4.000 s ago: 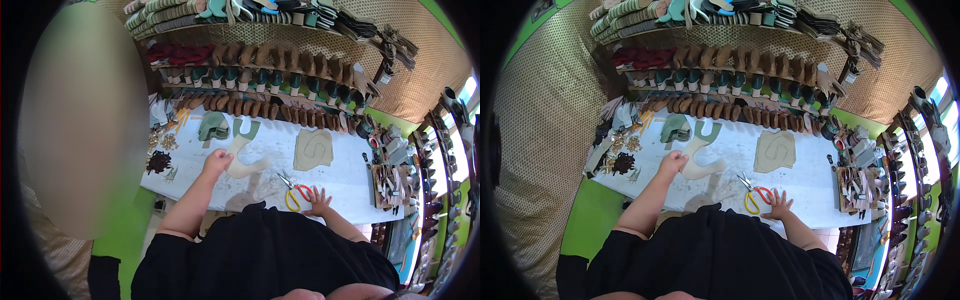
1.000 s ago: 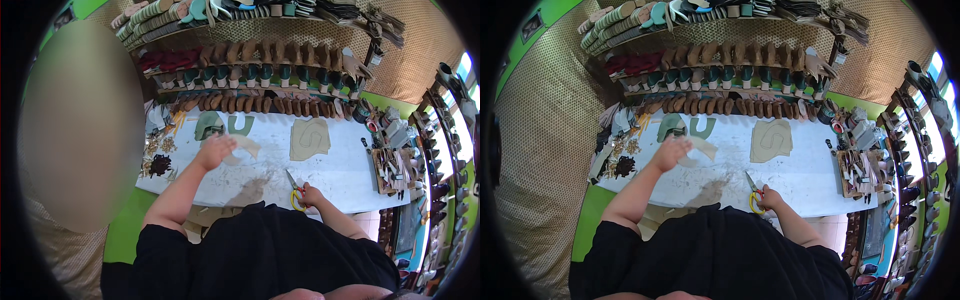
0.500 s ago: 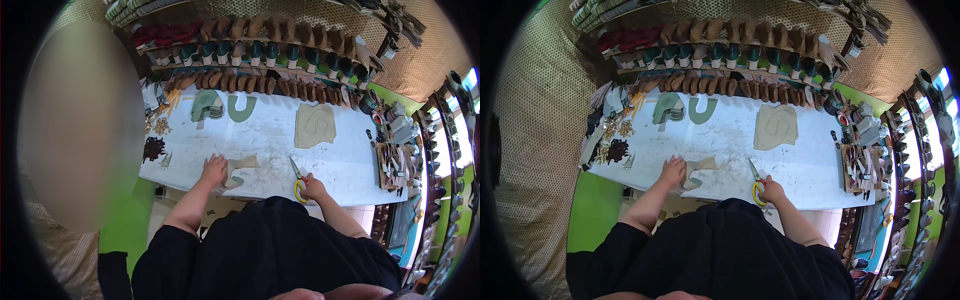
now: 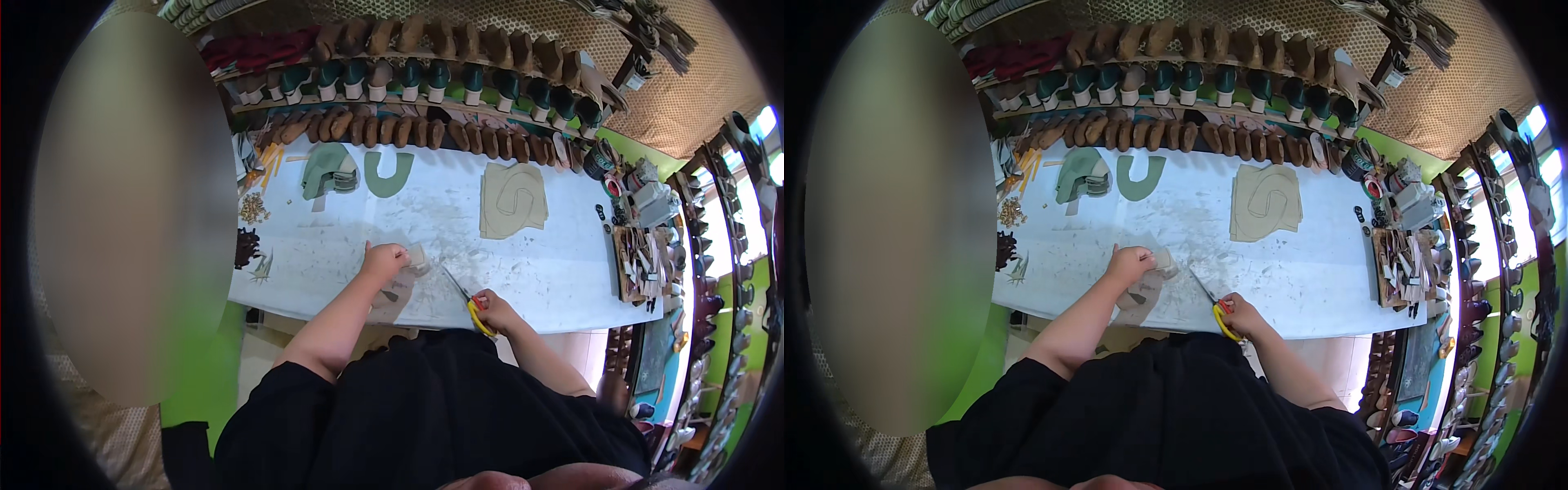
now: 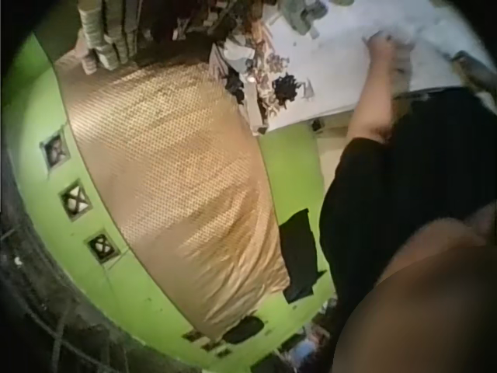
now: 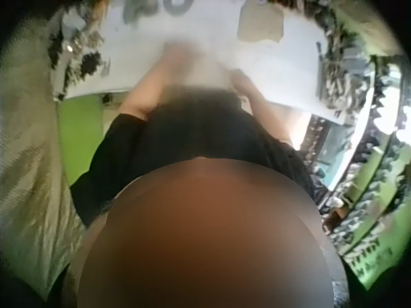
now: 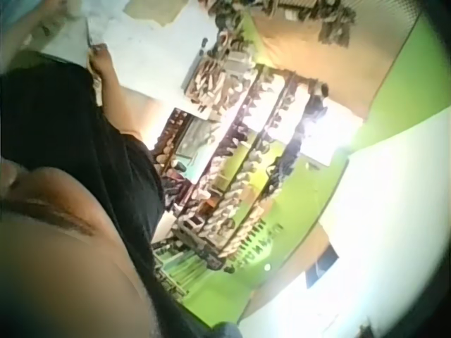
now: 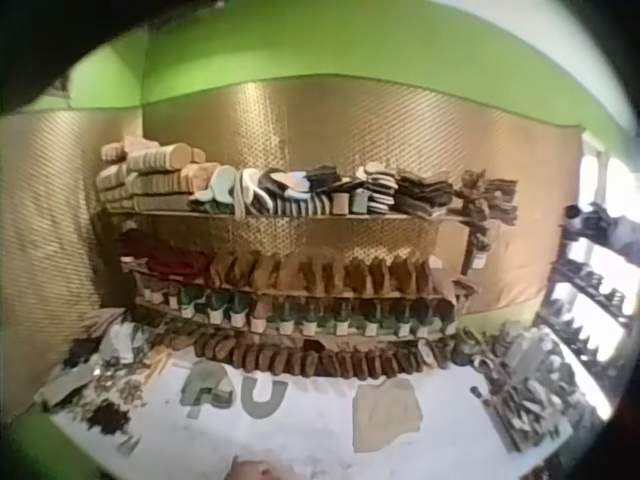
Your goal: Cutting out various shoe components from pieces of material using a pair of scissors on a workbench.
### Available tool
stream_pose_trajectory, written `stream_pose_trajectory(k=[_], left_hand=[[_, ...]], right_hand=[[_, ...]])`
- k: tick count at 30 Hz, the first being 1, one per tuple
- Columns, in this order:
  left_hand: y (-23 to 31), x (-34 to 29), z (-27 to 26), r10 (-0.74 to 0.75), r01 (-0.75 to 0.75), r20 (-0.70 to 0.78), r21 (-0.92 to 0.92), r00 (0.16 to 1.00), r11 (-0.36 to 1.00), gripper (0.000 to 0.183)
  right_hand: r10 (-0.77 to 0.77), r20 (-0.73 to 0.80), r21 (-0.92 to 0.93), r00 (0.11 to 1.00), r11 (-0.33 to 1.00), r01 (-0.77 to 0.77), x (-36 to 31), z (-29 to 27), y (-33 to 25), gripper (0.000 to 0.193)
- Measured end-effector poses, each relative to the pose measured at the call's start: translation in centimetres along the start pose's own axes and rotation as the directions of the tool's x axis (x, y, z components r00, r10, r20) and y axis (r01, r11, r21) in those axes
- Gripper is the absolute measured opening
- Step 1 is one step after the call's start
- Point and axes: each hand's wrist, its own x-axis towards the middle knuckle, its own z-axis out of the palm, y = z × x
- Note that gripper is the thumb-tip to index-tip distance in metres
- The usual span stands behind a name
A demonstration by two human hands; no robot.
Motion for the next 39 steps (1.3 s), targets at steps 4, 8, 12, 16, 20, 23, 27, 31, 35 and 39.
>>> stream_pose_trajectory(k=[4,8,12,16,20,23,27,31,35,39], left_hand=[[-0.5,-0.5,-1.6,-0.036,0.012,-0.085,-0.264,0.996,0.965,0.022],[-1.7,0.5,-2.9,-0.041,0.033,-0.005,-0.490,0.999,0.871,0.026],[-0.5,1.6,-1.5,0.156,-0.161,-0.045,-0.141,0.987,0.977,0.039],[-5.8,4.2,3.7,0.240,-0.255,-0.321,-0.005,0.916,0.967,0.057],[-14.9,4.4,3.7,0.051,-0.083,-0.249,-0.117,0.967,0.990,0.036],[-9.1,3.1,0.4,0.112,-0.115,0.025,0.137,0.993,0.984,0.033],[-7.5,1.9,0.2,0.103,-0.109,0.051,0.131,0.993,0.985,0.033],[-7.4,1.9,-0.2,0.179,-0.193,0.111,0.123,0.977,0.973,0.019],[-7.5,2.3,-3.7,-0.093,0.058,0.273,0.133,0.958,0.989,0.026],[-7.4,0.6,-7.0,-0.458,0.174,0.329,0.623,0.826,0.763,0.041]], right_hand=[[-0.074,0.055,-0.006,0.996,0.997,0.074,-1.0,2.2,-1.9,0.055],[-0.027,0.049,0.098,0.998,0.995,0.022,-2.1,2.8,-4.5,0.058],[-0.012,-0.027,0.073,1.000,0.997,0.014,-3.2,2.8,-5.5,0.055],[-0.024,-0.168,-0.040,0.986,0.999,0.017,-2.7,3.0,-3.6,0.054],[-0.084,-0.148,0.097,0.985,0.990,0.099,-0.6,3.0,-0.7,0.052],[-0.139,-0.202,0.147,0.970,0.974,0.170,-1.2,2.0,0.7,0.047],[-0.219,-0.192,-0.017,0.957,0.975,0.220,-0.3,2.1,0.2,0.046],[-0.272,-0.184,-0.329,0.945,0.923,0.201,0.1,2.5,-1.8,0.056],[-0.274,-0.214,-0.481,0.938,0.865,0.143,-0.6,3.6,-2.5,0.060],[-0.288,-0.216,-0.532,0.933,0.836,0.135,-0.8,3.8,-2.8,0.057]])
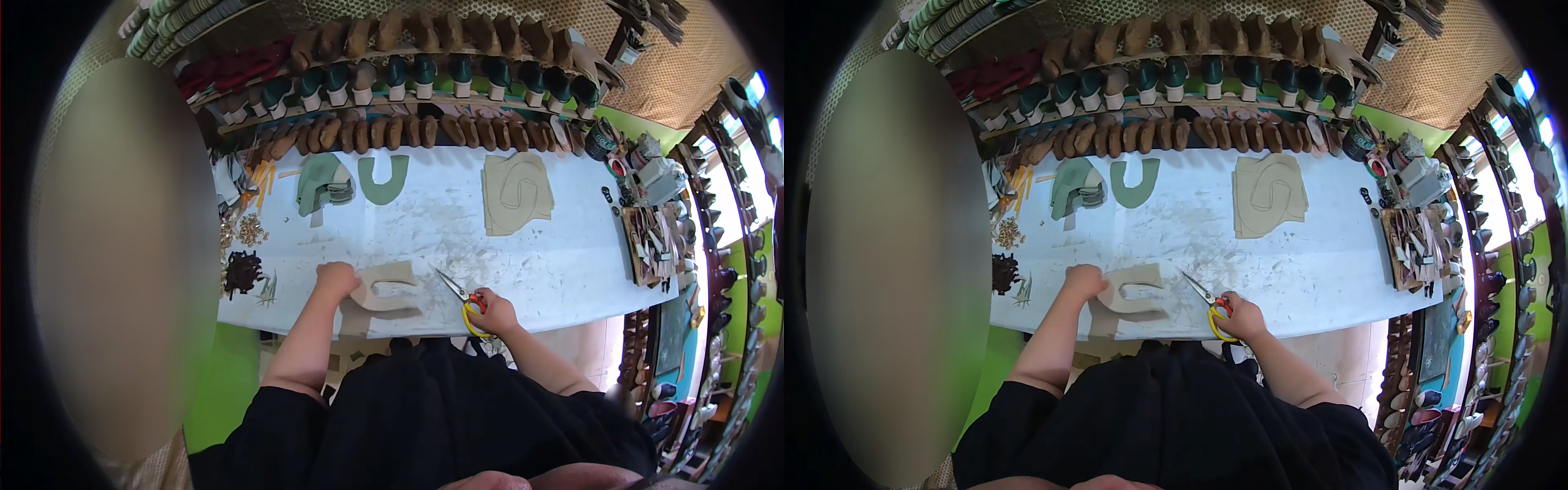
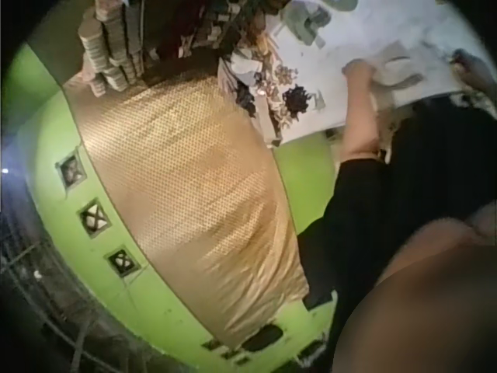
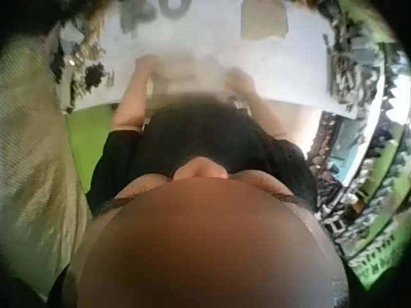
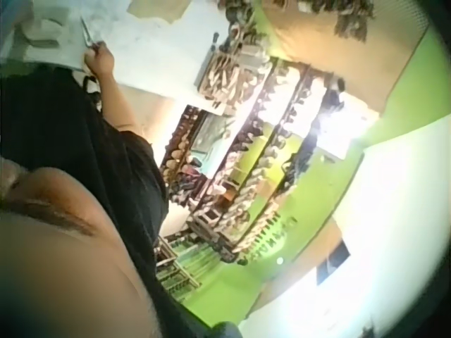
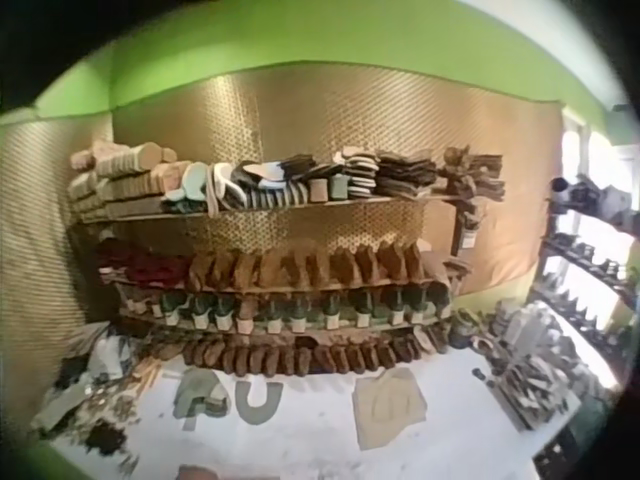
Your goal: Cutting out various shoe components from pieces of material using a pair of scissors on a workbench.
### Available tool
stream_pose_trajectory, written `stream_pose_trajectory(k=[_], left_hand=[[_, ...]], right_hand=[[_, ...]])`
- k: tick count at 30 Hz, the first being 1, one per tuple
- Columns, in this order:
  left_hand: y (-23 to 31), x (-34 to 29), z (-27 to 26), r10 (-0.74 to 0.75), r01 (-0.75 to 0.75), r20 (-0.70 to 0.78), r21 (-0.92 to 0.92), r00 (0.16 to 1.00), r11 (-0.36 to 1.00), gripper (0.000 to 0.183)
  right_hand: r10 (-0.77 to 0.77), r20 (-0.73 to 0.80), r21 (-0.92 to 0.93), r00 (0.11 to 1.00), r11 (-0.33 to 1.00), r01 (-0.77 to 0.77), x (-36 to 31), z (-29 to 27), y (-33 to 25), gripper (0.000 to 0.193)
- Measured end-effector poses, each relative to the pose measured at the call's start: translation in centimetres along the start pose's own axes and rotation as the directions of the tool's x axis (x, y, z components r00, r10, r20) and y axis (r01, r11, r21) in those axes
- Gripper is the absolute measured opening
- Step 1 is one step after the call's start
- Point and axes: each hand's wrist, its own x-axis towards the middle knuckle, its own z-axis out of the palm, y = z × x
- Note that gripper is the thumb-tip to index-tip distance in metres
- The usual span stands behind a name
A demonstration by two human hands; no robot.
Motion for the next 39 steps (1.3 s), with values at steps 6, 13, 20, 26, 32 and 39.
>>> stream_pose_trajectory(k=[6,13,20,26,32,39], left_hand=[[-0.7,-1.0,5.0,0.054,-0.080,-0.659,-0.009,0.750,0.997,0.057],[2.3,0.0,8.4,0.499,-0.520,-0.531,0.125,0.684,0.845,0.064],[3.0,2.5,8.0,0.560,-0.588,-0.509,0.124,0.654,0.799,0.063],[3.3,2.4,8.2,0.525,-0.549,-0.580,0.154,0.623,0.822,0.059],[3.0,2.8,8.6,0.530,-0.568,-0.608,0.152,0.591,0.809,0.059],[2.7,2.8,8.8,0.531,-0.591,-0.617,0.130,0.581,0.797,0.059]], right_hand=[[-0.087,-0.052,-0.029,0.995,0.996,0.085,0.5,0.9,0.8,0.057],[-0.076,-0.055,-0.046,0.996,0.996,0.074,0.3,0.9,0.1,0.054],[-0.049,-0.062,-0.087,0.997,0.995,0.043,0.3,0.7,-0.5,0.052],[0.090,0.045,-0.038,0.995,0.995,-0.088,1.5,0.4,-2.5,0.053],[0.121,0.598,0.634,0.792,0.534,-0.560,-0.4,5.4,-5.2,0.052],[0.119,0.663,0.539,0.739,0.610,-0.582,-2.2,10.9,-10.1,0.054]])
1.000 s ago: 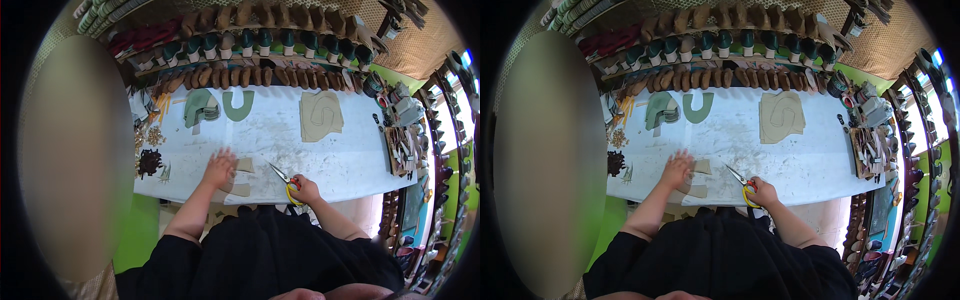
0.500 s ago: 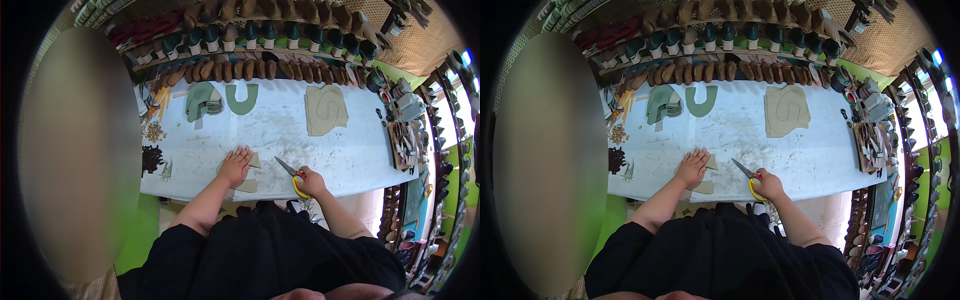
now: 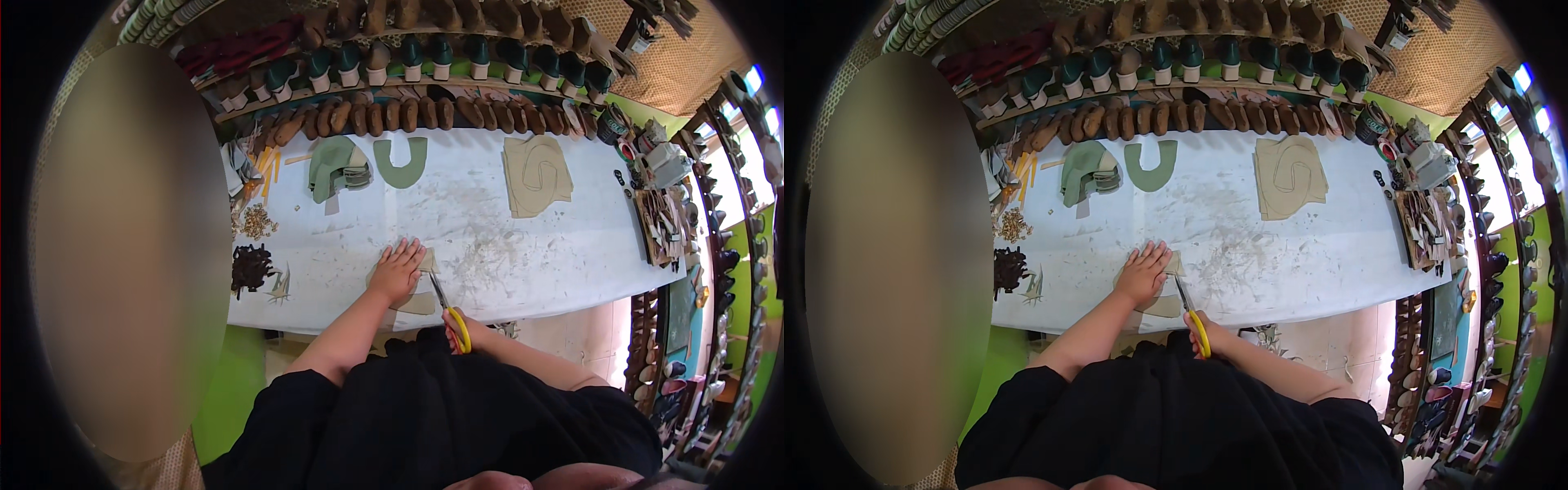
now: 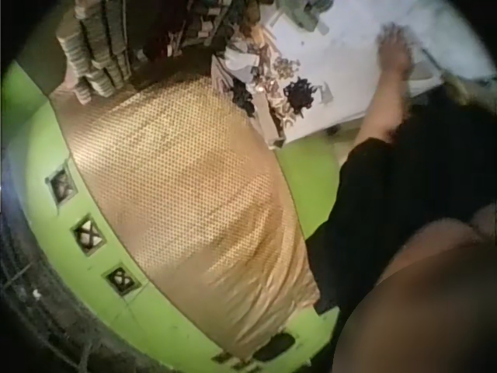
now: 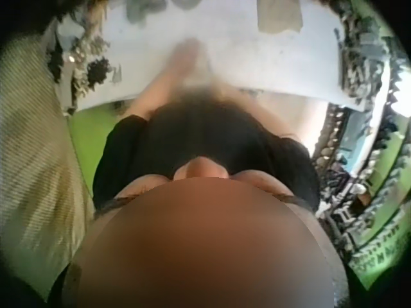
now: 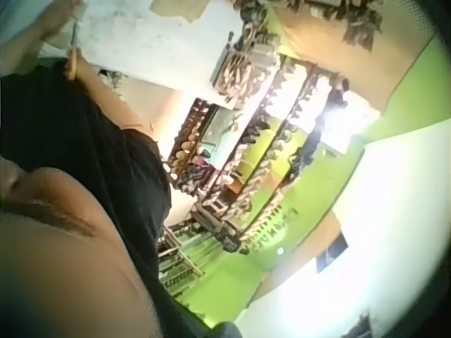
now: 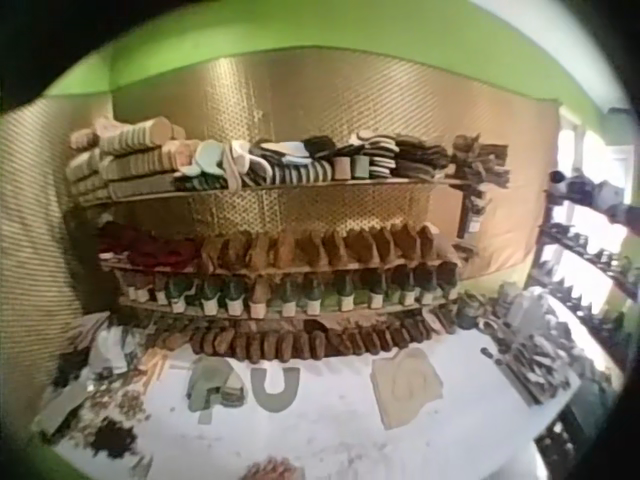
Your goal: Cutting out various shoe components from pieces of material using a pair of scissors on a workbench.
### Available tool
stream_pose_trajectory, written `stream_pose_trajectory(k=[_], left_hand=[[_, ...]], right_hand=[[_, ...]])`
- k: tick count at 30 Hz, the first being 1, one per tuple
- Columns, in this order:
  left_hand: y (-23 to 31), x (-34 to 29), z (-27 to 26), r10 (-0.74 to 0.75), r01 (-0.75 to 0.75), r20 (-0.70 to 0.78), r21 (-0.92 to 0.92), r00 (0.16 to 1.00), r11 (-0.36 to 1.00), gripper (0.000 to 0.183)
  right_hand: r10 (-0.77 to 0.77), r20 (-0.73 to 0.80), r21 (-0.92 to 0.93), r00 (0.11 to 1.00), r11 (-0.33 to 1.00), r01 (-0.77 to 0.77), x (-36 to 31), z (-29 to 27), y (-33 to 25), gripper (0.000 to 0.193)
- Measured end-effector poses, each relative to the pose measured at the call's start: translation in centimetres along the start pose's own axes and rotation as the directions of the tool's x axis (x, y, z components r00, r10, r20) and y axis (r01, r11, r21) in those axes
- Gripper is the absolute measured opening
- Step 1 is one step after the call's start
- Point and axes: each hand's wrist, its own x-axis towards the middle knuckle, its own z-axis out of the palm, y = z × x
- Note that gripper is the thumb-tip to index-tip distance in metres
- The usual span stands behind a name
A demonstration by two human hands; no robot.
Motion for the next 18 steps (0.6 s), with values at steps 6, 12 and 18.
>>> stream_pose_trajectory(k=[6,12,18], left_hand=[[-0.2,0.0,0.2,0.018,-0.019,-0.031,-0.022,0.999,1.000,0.063],[-1.4,-0.5,1.0,-0.166,0.121,-0.246,-0.186,0.955,0.975,0.063],[-2.2,-1.4,-0.1,-0.346,0.281,-0.312,-0.233,0.885,0.931,0.030]], right_hand=[[-0.024,-0.057,0.167,0.998,0.985,0.033,0.9,3.0,-0.6,0.057],[-0.114,-0.130,0.225,0.985,0.964,0.142,1.8,3.8,-0.8,0.062],[-0.085,-0.177,0.199,0.981,0.973,0.120,1.7,4.2,-0.7,0.065]])
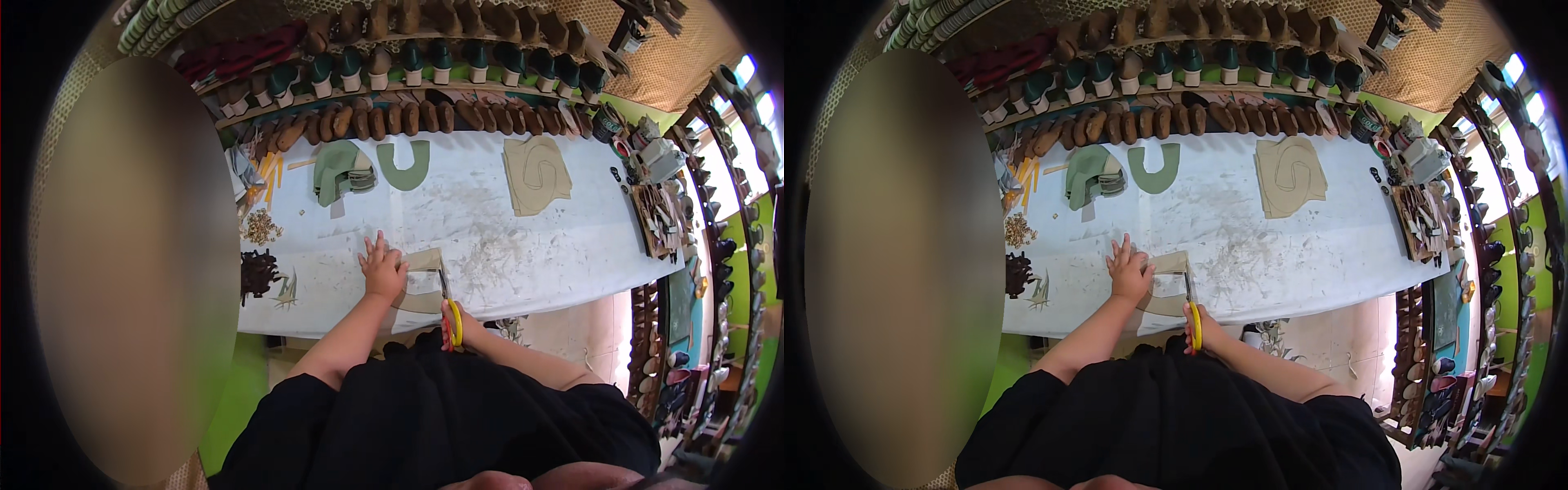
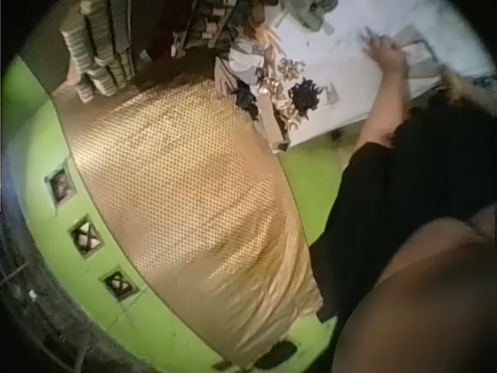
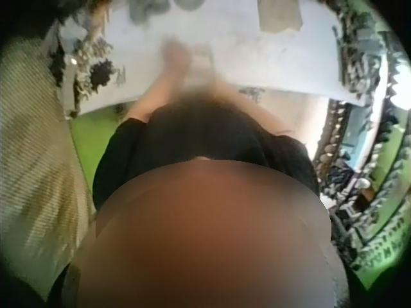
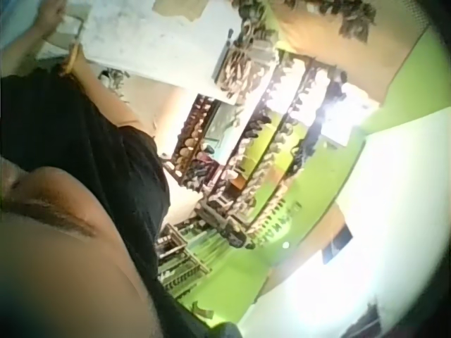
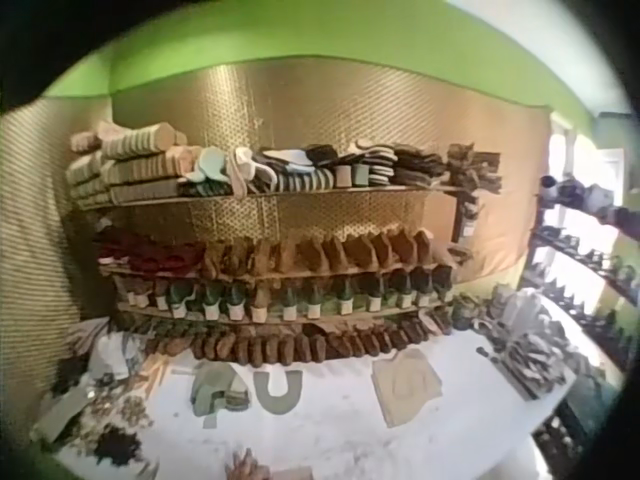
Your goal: Cutting out various shoe components from pieces of material using a pair of scissors on a workbench.
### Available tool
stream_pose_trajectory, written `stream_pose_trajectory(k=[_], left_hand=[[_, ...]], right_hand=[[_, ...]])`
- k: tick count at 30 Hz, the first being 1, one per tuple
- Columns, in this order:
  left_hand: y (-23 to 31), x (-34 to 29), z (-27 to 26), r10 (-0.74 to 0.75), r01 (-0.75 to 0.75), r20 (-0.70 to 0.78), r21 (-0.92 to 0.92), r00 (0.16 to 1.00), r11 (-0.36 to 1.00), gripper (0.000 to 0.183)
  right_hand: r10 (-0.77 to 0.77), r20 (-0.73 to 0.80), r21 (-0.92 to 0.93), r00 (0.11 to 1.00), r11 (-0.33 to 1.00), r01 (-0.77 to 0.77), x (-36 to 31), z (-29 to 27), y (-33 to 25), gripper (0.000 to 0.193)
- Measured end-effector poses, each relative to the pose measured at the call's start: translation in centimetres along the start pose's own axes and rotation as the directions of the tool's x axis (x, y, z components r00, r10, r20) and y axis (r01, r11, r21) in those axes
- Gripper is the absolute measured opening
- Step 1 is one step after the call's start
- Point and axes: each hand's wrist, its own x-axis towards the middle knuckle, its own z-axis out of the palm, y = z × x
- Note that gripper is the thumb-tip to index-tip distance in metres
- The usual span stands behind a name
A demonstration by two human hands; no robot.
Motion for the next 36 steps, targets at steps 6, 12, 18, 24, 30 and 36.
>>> stream_pose_trajectory(k=[6,12,18,24,30,36], left_hand=[[0.3,1.8,-0.6,-0.125,0.113,0.166,0.078,0.978,0.991,0.020],[-1.2,0.6,-1.8,-0.134,0.137,0.155,-0.011,0.979,0.991,0.017],[-1.1,0.2,-3.4,-0.310,0.273,0.181,0.202,0.933,0.940,0.021],[-1.0,-0.3,-2.9,0.100,-0.125,0.248,0.087,0.964,0.988,0.059],[-0.8,-1.3,-1.5,0.277,-0.293,0.335,-0.003,0.901,0.956,0.071],[-0.9,-1.2,-1.5,0.302,-0.314,0.310,-0.012,0.901,0.949,0.068]], right_hand=[[-0.031,0.019,-0.006,0.999,0.999,0.031,1.5,-0.4,0.6,0.067],[-0.073,-0.027,-0.079,0.997,0.994,0.071,1.3,0.2,-1.5,0.066],[0.000,0.068,-0.187,0.998,0.982,0.013,2.8,-0.1,-4.8,0.066],[-0.051,0.021,-0.252,0.998,0.966,0.055,4.1,-0.3,-4.6,0.068],[-0.002,0.010,-0.382,1.000,0.924,0.006,2.4,1.0,-5.1,0.065],[-0.011,-0.017,-0.358,1.000,0.934,0.004,2.7,2.3,-6.2,0.060]])
